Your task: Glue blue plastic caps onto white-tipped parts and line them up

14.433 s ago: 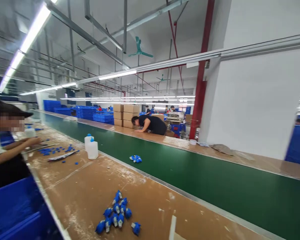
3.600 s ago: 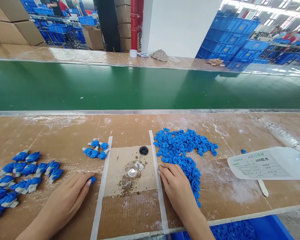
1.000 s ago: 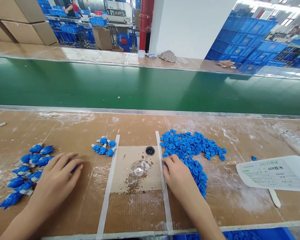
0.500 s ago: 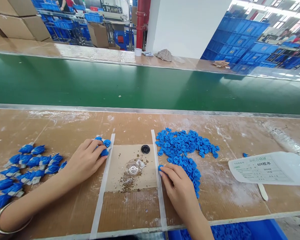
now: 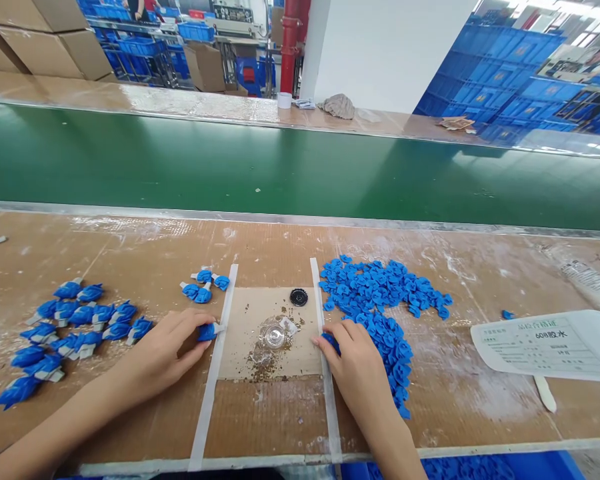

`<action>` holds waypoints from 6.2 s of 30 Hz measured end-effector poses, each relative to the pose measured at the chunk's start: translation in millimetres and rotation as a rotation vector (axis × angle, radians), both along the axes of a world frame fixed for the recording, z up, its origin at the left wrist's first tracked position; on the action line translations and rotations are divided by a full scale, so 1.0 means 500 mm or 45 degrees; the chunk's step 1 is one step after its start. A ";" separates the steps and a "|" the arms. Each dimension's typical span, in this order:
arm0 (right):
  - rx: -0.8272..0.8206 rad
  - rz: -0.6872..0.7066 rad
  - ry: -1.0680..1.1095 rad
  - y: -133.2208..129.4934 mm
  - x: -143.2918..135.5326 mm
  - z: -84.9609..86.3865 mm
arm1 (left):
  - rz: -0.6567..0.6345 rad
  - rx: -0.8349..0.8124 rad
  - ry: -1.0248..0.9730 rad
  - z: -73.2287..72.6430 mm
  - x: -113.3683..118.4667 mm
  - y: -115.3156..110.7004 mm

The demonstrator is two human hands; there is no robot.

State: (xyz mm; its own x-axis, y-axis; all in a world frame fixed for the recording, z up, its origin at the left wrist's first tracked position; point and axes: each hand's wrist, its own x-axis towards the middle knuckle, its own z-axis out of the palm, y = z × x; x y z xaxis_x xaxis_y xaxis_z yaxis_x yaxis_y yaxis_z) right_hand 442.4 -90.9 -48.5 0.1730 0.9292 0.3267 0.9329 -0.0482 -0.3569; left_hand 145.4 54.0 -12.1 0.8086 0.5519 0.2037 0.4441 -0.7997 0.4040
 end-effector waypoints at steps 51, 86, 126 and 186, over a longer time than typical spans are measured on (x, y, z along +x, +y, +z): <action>-0.083 0.582 0.417 0.041 -0.078 0.095 | 0.633 -1.486 -0.968 -0.011 0.085 -0.146; 0.132 -0.012 -0.180 -0.074 -0.031 0.019 | 0.746 -0.503 -0.511 -0.019 -0.037 -0.112; 0.096 0.187 -0.098 -0.060 -0.005 0.038 | 0.364 0.094 -0.138 -0.009 -0.058 0.093; 0.052 0.259 1.069 0.004 -0.151 0.083 | 0.585 -1.741 -1.026 0.011 0.086 -0.153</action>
